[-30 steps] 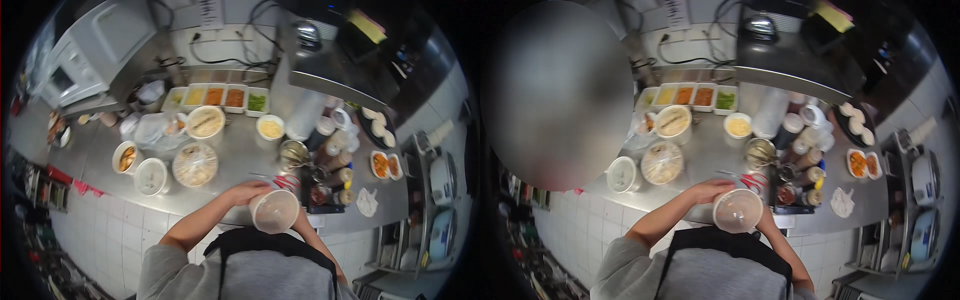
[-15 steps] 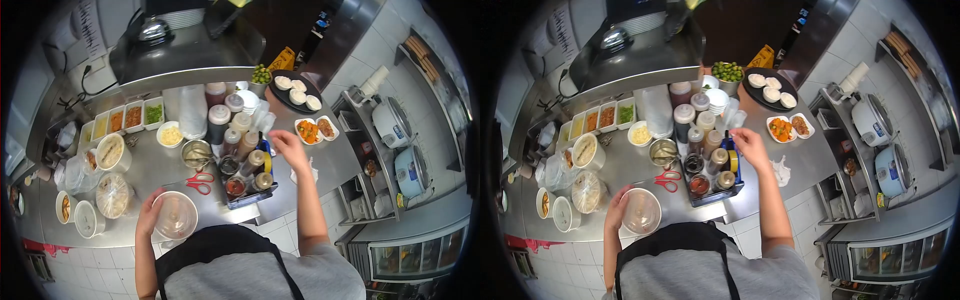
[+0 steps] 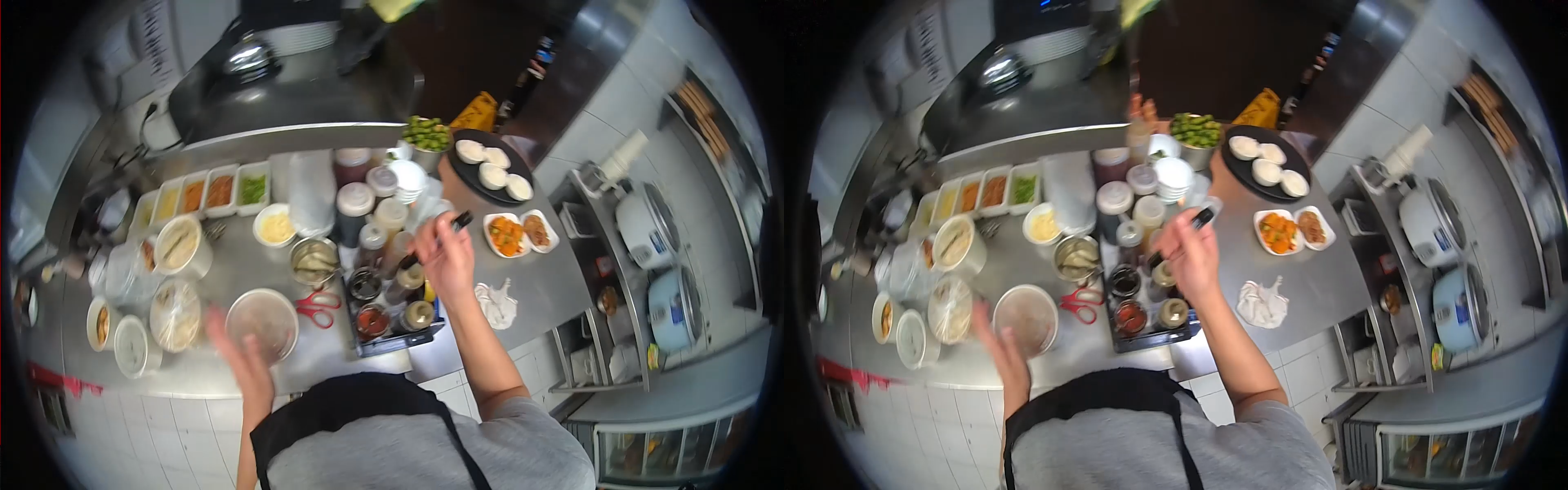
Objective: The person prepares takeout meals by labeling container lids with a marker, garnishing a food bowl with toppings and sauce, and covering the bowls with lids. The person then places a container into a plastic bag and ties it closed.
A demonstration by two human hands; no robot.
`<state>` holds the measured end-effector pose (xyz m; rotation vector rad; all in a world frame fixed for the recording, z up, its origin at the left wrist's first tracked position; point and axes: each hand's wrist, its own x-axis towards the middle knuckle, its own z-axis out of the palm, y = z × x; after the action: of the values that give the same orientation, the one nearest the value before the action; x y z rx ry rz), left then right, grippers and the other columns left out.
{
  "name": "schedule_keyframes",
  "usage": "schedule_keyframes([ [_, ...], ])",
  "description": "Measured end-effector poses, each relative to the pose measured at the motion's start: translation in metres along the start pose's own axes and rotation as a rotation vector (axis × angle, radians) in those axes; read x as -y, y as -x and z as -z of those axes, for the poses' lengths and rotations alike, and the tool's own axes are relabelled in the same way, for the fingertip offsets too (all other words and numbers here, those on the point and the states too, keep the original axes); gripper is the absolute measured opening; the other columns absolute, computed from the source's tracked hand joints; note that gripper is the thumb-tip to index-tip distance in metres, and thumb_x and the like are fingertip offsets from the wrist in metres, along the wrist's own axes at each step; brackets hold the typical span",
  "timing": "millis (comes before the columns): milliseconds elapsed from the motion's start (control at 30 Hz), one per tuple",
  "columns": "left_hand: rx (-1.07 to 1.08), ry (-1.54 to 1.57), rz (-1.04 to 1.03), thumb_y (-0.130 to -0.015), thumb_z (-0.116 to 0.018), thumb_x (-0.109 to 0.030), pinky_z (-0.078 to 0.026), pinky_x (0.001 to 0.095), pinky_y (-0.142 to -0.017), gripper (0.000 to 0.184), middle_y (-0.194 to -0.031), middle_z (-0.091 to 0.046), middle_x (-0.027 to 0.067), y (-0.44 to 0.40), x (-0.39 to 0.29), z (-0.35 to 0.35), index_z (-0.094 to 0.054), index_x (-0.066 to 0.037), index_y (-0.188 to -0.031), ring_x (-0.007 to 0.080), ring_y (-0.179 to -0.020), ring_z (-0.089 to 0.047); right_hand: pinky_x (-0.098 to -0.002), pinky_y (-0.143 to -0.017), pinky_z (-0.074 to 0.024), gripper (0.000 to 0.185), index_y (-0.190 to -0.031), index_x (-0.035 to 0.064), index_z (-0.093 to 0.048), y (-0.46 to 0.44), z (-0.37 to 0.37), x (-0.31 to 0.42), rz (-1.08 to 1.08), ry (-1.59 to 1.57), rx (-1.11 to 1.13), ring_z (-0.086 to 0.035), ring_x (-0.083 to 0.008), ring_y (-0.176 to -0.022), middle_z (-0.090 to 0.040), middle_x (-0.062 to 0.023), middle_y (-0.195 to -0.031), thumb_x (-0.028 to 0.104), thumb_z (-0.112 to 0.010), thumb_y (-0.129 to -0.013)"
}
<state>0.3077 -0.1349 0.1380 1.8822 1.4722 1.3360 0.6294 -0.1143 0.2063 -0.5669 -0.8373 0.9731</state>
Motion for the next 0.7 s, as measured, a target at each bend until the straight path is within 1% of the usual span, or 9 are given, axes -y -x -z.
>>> schedule_keyframes([
  [100,0.496,0.082,-0.172,-0.080,-0.060,-0.010,-0.009,0.0462,-0.109,0.058,-0.134,-0.037,0.0188,-0.017,-0.067,0.003,-0.036,-0.001,-0.132,0.0323,-0.129,-0.029,-0.0298,-0.056,-0.0368,0.031,-0.068,0.0080,-0.043,0.041,-0.076,-0.036,-0.263,-0.175,0.394,-0.041,-0.0146,-0.054,-0.042,-0.0022,-0.058,0.025,-0.046,-0.095],
  [133,0.502,0.033,-0.224,-0.078,-0.063,-0.010,-0.007,0.0505,-0.108,0.049,-0.122,-0.046,0.0168,-0.014,-0.073,-0.004,-0.043,-0.002,-0.122,0.0340,-0.119,-0.039,-0.0292,-0.056,-0.0358,0.035,-0.065,0.0080,-0.041,0.052,-0.094,-0.047,-0.341,-0.166,0.474,-0.040,-0.0143,-0.053,-0.041,-0.0021,-0.057,0.025,-0.045,-0.095],
  [167,0.584,0.050,-0.128,-0.081,-0.062,-0.016,-0.018,0.0504,-0.104,0.033,-0.103,-0.054,0.0166,-0.012,-0.066,-0.010,-0.051,-0.005,-0.110,0.0353,-0.103,-0.049,-0.0292,-0.056,-0.0358,0.035,-0.065,0.0080,-0.041,0.058,-0.105,-0.053,-0.386,-0.200,0.515,-0.040,-0.0143,-0.053,-0.041,-0.0021,-0.057,0.025,-0.045,-0.095],
  [267,0.638,0.181,-0.172,-0.085,-0.058,-0.026,-0.032,0.0500,-0.091,0.027,-0.088,-0.058,0.0180,-0.008,-0.055,-0.002,-0.054,-0.002,-0.098,0.0349,-0.086,-0.055,-0.0317,-0.059,-0.0359,0.043,-0.060,0.0118,-0.036,0.060,-0.115,-0.057,-0.486,-0.145,0.536,-0.037,-0.0142,-0.052,-0.035,-0.0001,-0.055,0.033,-0.040,-0.096],
  [400,0.741,0.202,-0.144,-0.090,-0.052,-0.031,-0.040,0.0466,-0.076,0.029,-0.085,-0.058,0.0217,0.008,-0.047,0.020,-0.053,-0.002,-0.096,0.0361,-0.079,-0.056,-0.0301,-0.055,-0.0325,0.050,-0.054,0.0132,-0.030,0.060,-0.122,-0.050,-0.657,-0.395,0.647,-0.030,-0.0137,-0.045,-0.032,-0.0003,-0.051,0.040,-0.035,-0.097],
  [467,0.855,0.335,0.051,-0.092,-0.050,-0.025,-0.043,0.0409,-0.074,0.022,-0.085,-0.056,0.0180,0.022,-0.032,0.036,-0.053,-0.003,-0.094,0.0350,-0.081,-0.054,-0.0287,-0.052,-0.0239,0.051,-0.057,0.0134,-0.034,0.017,-0.126,-0.028,-0.522,-0.811,0.609,-0.033,-0.0133,-0.051,-0.036,-0.0004,-0.056,0.046,-0.031,-0.096],
  [600,0.349,0.371,0.502,-0.095,-0.045,-0.029,-0.043,0.0268,-0.056,0.029,-0.070,-0.051,0.0039,0.040,0.026,0.054,-0.046,0.000,-0.095,0.0116,-0.060,-0.052,-0.0353,-0.061,-0.0368,0.058,-0.067,0.0077,-0.050,0.009,-0.156,-0.050,-0.593,-0.485,0.303,-0.044,-0.0177,-0.064,-0.047,-0.0044,-0.066,0.054,-0.028,-0.094],
  [667,0.148,0.432,0.696,-0.092,-0.052,-0.030,-0.046,0.0260,-0.052,0.031,-0.071,-0.052,0.0046,0.032,0.047,0.054,-0.043,0.000,-0.094,0.0129,-0.057,-0.054,-0.0401,-0.074,-0.0443,0.068,-0.087,0.0003,-0.060,0.009,-0.135,-0.108,-0.762,-0.411,0.494,-0.052,-0.0215,-0.074,-0.052,-0.0076,-0.071,0.057,-0.023,-0.093],
  [700,0.144,0.442,0.699,-0.092,-0.052,-0.030,-0.046,0.0260,-0.052,0.031,-0.071,-0.052,0.0046,0.032,0.045,0.050,-0.043,0.000,-0.094,0.0129,-0.057,-0.054,-0.0348,-0.069,-0.0450,0.073,-0.089,0.0002,-0.060,0.010,-0.120,-0.142,-0.812,-0.346,0.450,-0.054,-0.0194,-0.074,-0.054,-0.0084,-0.074,0.062,-0.022,-0.091],
])
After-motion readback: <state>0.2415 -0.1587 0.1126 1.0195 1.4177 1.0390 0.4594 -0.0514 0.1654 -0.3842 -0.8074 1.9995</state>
